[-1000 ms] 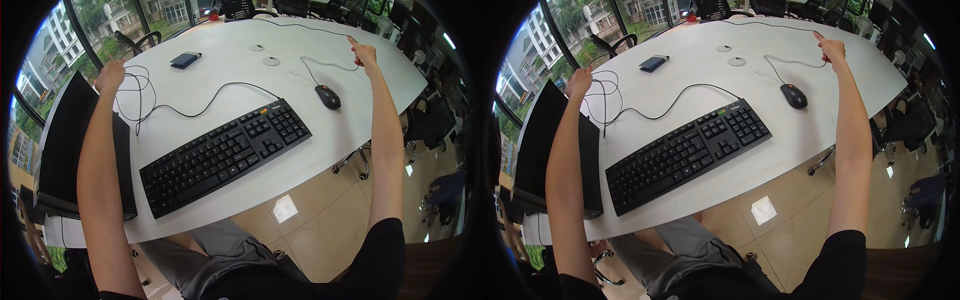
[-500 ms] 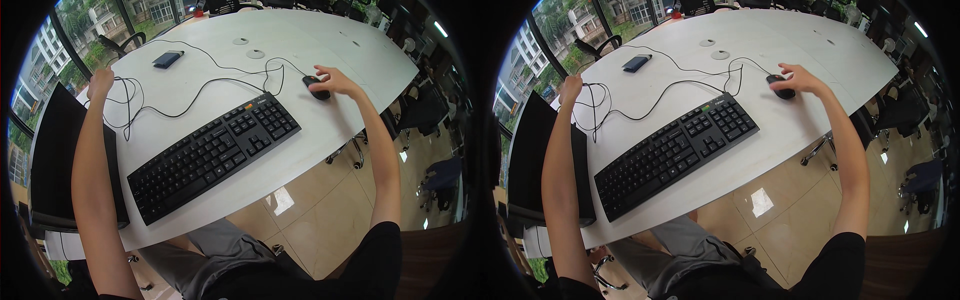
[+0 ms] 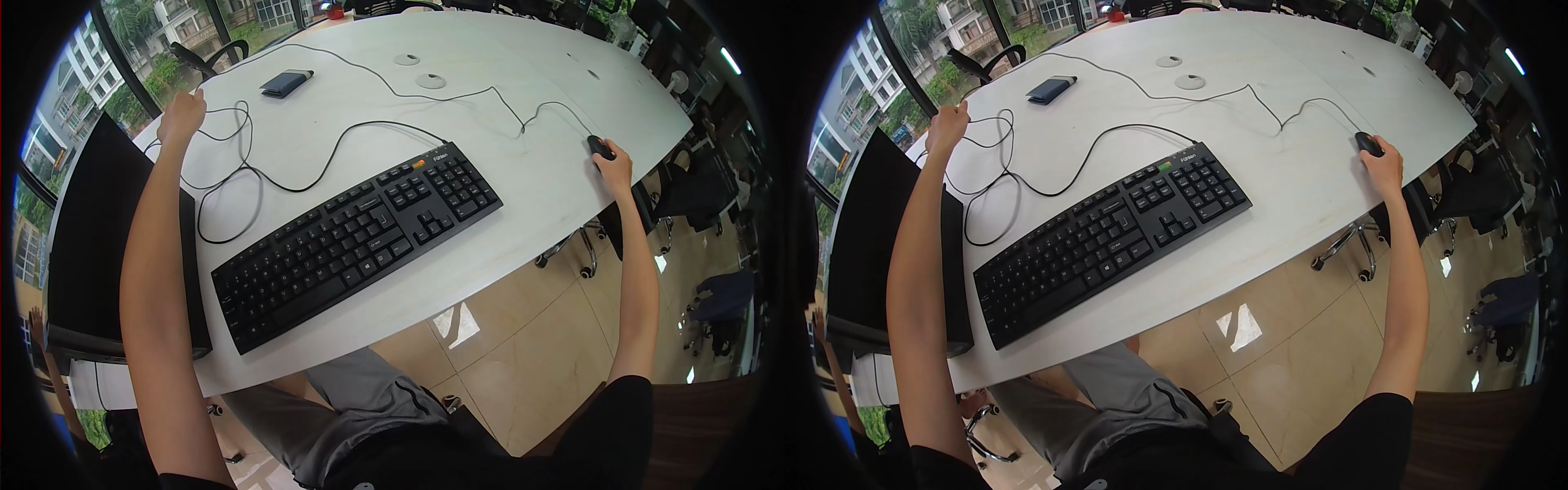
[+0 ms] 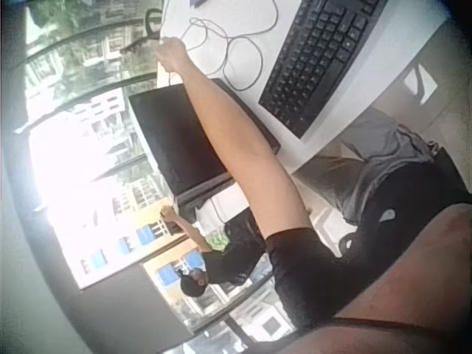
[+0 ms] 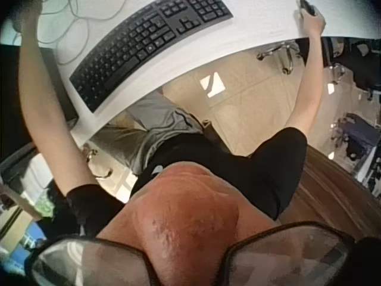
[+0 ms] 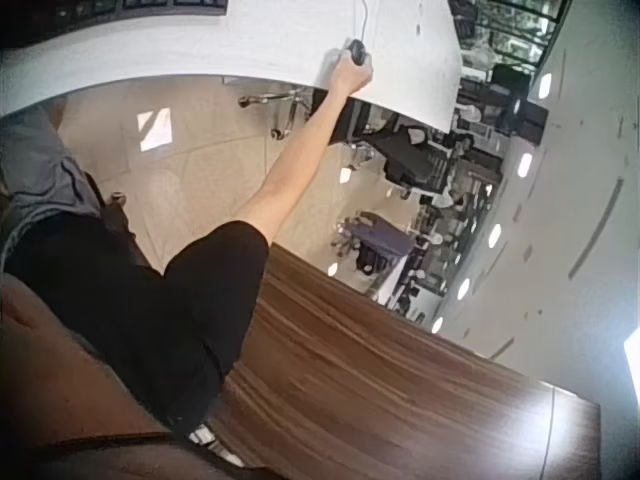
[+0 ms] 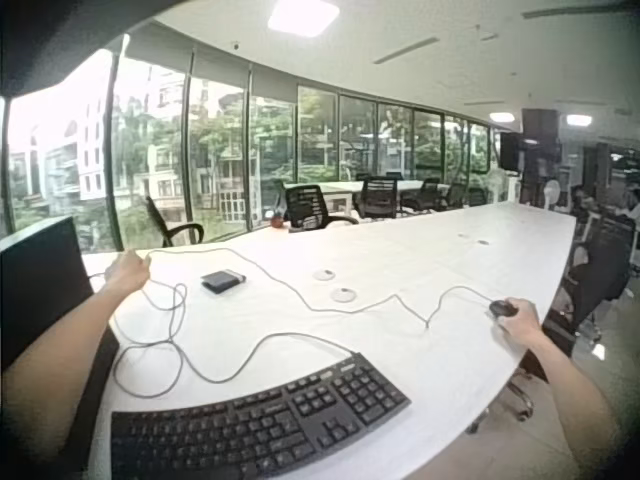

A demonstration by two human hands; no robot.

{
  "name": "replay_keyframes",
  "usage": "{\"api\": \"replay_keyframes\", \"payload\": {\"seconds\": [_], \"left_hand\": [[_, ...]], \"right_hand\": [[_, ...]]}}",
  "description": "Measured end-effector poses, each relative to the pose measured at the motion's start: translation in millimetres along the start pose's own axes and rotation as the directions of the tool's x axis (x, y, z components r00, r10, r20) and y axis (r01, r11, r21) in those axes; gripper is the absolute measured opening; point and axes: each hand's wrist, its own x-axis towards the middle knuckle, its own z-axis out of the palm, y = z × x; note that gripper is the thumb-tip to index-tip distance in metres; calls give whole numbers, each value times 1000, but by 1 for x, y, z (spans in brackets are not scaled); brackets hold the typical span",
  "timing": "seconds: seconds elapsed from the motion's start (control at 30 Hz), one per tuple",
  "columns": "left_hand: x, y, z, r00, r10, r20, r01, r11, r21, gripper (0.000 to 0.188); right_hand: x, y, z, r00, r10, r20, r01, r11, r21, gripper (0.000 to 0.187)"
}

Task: Reassembling a computer tower by closing the side panel and connecting peripheral cables.

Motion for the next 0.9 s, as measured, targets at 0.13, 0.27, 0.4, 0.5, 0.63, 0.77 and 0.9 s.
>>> {"api": "replay_keyframes", "payload": {"seconds": [0.13,0.27,0.4,0.5,0.63,0.77,0.9], "left_hand": [[6,-4,7,1000,10,-2,-10,997,-71,58],[8,-13,4,993,80,-87,-101,956,-276,49],[8,20,7,991,59,-122,-132,609,-782,40],[30,-9,-8,980,149,-130,-191,550,-813,41],[-3,28,2,983,185,-13,-157,794,-587,46],[-39,29,5,957,269,103,-194,866,-461,57],[-68,42,8,882,257,394,-197,962,-187,62]], "right_hand": [[9,43,-17,981,181,-78,-188,976,-108,61],[12,61,-4,982,149,-116,-156,986,-53,64],[14,80,-8,997,23,-69,-18,997,73,63],[13,37,32,1000,14,11,-16,978,208,63],[19,46,34,999,-28,45,20,985,172,62],[5,13,38,995,-92,47,96,992,-84,61],[-14,-38,30,882,-440,-168,345,847,-405,51]]}}
